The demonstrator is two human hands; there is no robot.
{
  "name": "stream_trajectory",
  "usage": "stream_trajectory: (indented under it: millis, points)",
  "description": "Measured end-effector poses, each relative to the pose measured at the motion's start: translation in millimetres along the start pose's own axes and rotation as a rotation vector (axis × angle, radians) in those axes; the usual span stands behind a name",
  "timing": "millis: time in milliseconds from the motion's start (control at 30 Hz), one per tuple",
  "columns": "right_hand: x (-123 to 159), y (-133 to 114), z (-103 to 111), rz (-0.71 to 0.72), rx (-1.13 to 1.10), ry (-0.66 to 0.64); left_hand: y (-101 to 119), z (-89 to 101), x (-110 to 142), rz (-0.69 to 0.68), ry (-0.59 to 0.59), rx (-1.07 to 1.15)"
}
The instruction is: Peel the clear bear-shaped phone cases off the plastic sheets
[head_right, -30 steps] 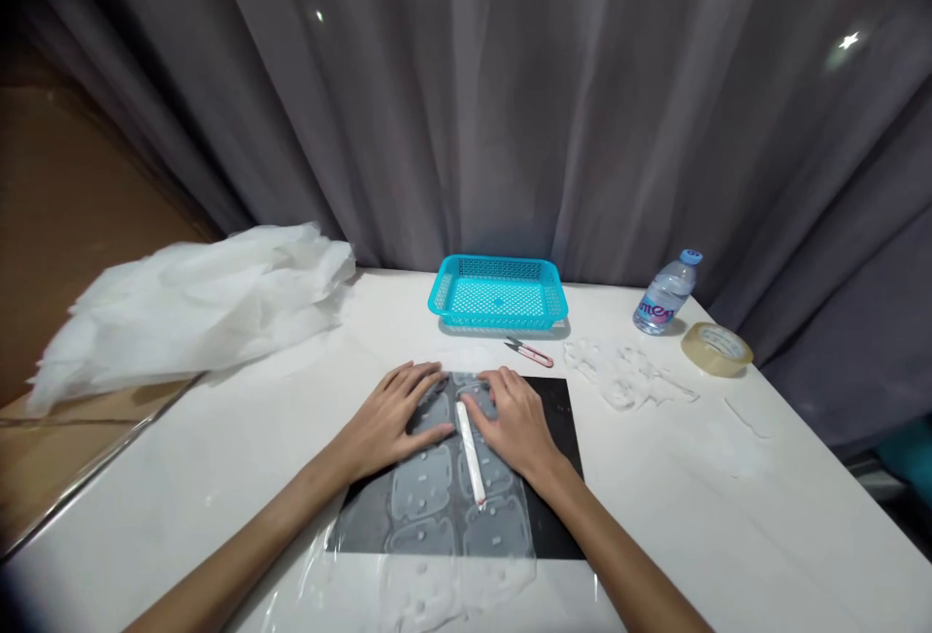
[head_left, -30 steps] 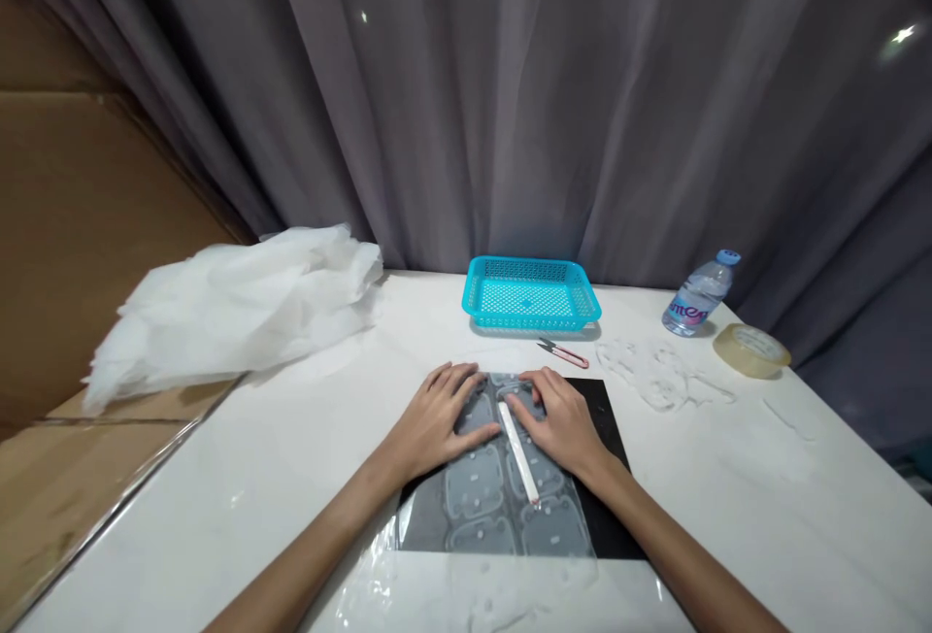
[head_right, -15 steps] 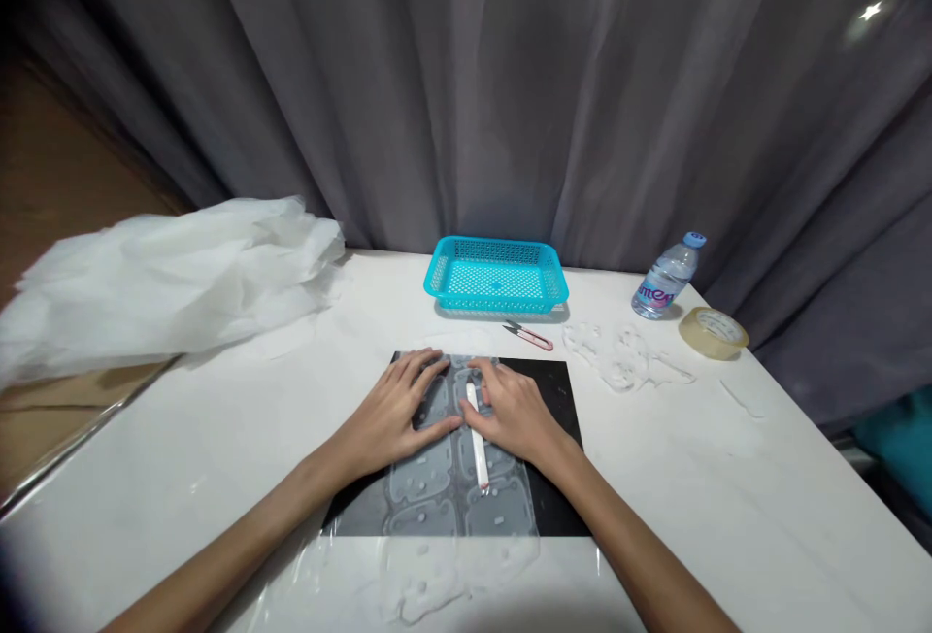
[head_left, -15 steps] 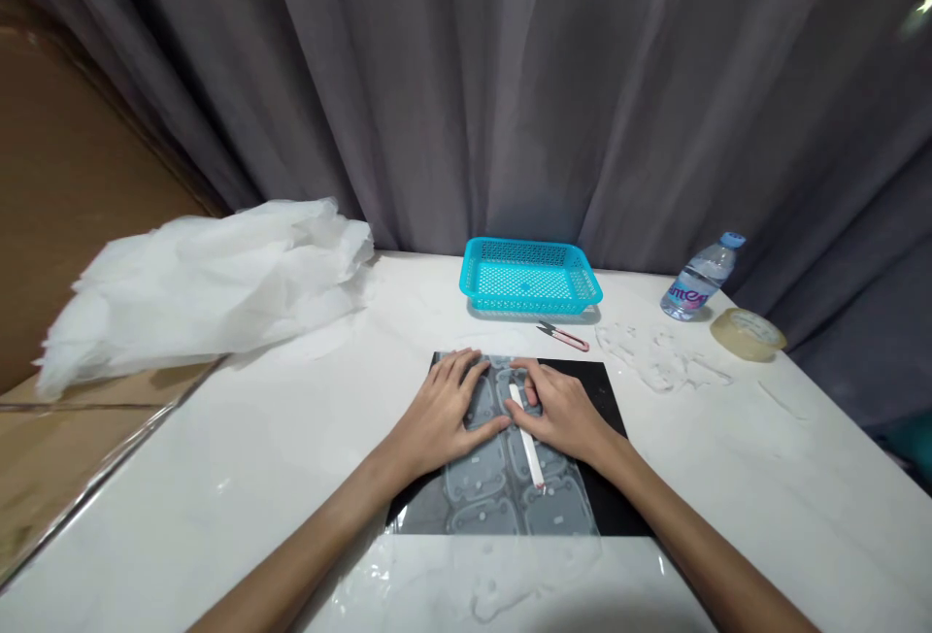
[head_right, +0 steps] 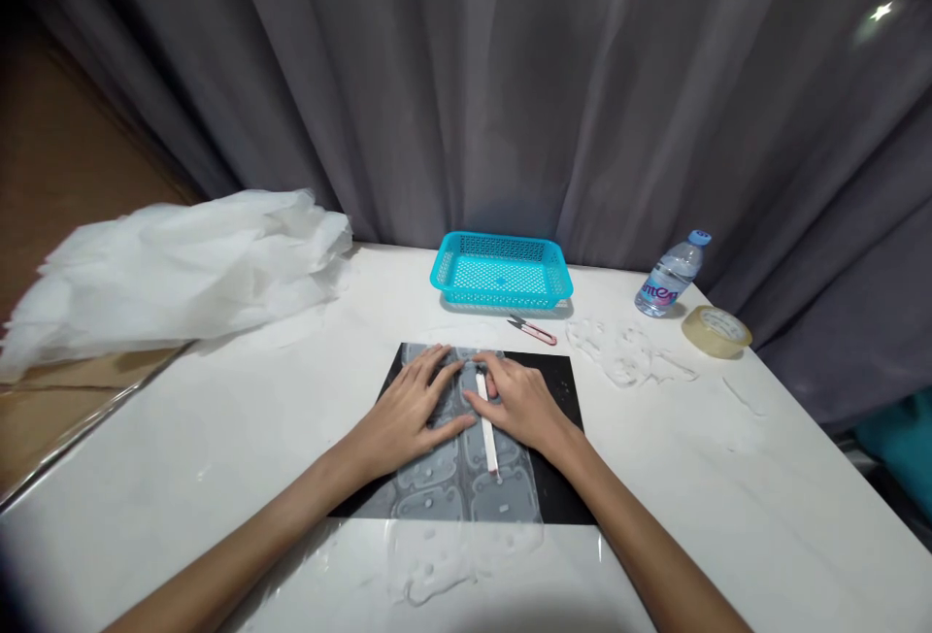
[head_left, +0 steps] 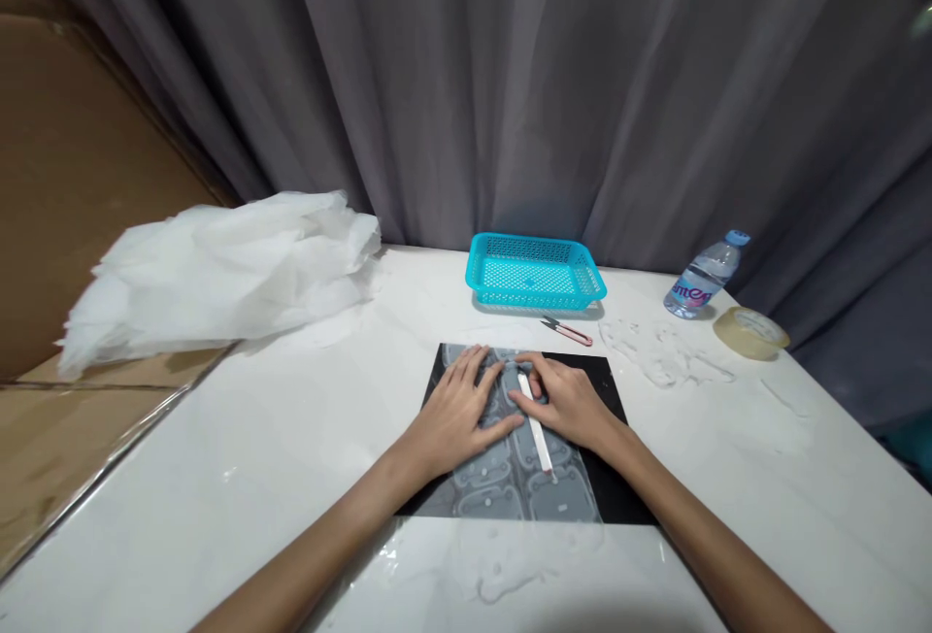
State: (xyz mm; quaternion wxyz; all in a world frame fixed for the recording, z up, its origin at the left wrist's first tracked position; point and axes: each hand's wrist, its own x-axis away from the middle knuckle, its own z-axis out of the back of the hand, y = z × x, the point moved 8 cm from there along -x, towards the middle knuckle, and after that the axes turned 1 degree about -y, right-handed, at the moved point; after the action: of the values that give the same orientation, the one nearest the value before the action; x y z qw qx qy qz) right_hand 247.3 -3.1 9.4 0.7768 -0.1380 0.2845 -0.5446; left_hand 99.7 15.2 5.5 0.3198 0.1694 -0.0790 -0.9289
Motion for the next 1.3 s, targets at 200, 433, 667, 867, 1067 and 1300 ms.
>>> stream_trajectory:
  millis: [200,433,667,867,1067,1300]
  points:
    - [6,-2,6,-0.062,-0.119,-0.103,5,-0.4,2,-0.064,-0.059,-0.008]
    - [21,25,37,-0.169,-0.432,0.0,16,-3.7,13,-0.145,-0.119,-0.03]
    - [40,54,44,-0.267,-0.458,0.198,49,-0.6,21,-0.164,-0.178,0.01]
    - [43,52,38,-0.295,-0.539,0.188,73,-10.3,34,-0.179,-0.235,0.08]
    - [42,51,43,-0.261,-0.526,0.224,86,-5.3,41,-0.233,-0.247,0.122]
    - [39,31,46,-0.022,-0.383,0.13,96,6.3,52,-0.287,-0.214,0.091]
